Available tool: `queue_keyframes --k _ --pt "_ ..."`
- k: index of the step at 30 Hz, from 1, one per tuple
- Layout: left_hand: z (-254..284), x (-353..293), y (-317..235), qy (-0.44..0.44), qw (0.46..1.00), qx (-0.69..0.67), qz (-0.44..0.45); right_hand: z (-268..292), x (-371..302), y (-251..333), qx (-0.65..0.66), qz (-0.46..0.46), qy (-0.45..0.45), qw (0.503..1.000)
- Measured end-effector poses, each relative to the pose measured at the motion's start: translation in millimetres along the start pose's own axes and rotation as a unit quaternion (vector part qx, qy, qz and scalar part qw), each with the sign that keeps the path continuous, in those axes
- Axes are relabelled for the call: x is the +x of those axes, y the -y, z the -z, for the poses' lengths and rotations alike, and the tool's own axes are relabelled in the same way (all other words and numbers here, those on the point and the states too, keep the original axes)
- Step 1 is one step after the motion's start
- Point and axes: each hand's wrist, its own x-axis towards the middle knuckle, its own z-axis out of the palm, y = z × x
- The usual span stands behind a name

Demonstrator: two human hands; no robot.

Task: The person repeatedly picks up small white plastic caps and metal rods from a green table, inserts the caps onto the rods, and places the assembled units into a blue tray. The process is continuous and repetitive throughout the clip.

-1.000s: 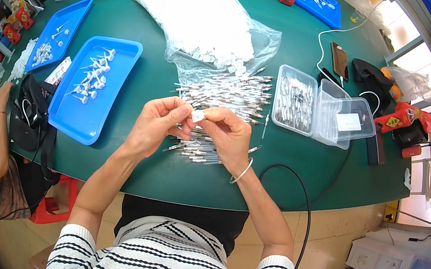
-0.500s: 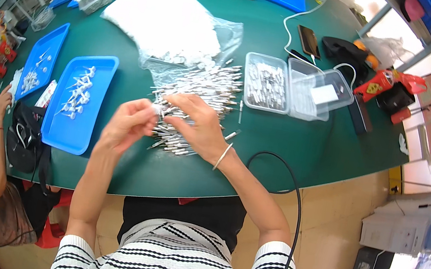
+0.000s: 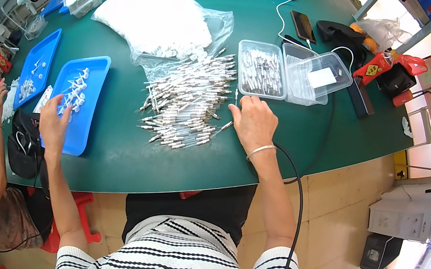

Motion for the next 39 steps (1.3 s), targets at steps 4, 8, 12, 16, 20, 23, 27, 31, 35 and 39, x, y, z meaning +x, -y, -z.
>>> queue_keyframes --k 4,8,12,16,20,23,27,31,35,39 --pt "9 15 -94 0.078 0.956 -0.284 0.006 -7 4 -4 -0.047 0.002 0.023 0.999" --pt "-29 34 -138 0.096 0.931 -0.336 -0.104 9 -4 -14 -0.074 0.010 0.065 0.995" --pt "-82 71 -183 0.077 0.920 -0.351 -0.158 26 -20 -28 -0.073 0.017 0.072 0.995" --pt "-124 100 -227 0.099 0.925 -0.313 -0.193 29 -22 -35 -0.081 0.031 0.075 0.993" --pt "-146 110 -249 0.144 0.953 -0.209 -0.165 37 -30 -45 -0.015 0.058 0.063 0.996" --pt "-151 114 -251 0.150 0.956 -0.196 -0.157 41 -35 -49 0.096 0.057 0.048 0.993" --pt "-150 114 -238 0.132 0.952 -0.233 -0.145 37 -22 -38 0.271 0.034 0.047 0.961" --pt "-111 98 -222 0.147 0.874 -0.462 0.015 31 -2 -6 0.421 0.024 0.018 0.907" --pt "-64 44 -209 0.260 0.619 -0.725 0.151 20 20 32 0.503 0.079 0.017 0.861" --pt "-47 14 -189 0.303 0.556 -0.751 0.187 8 26 63 0.501 0.103 0.035 0.858"
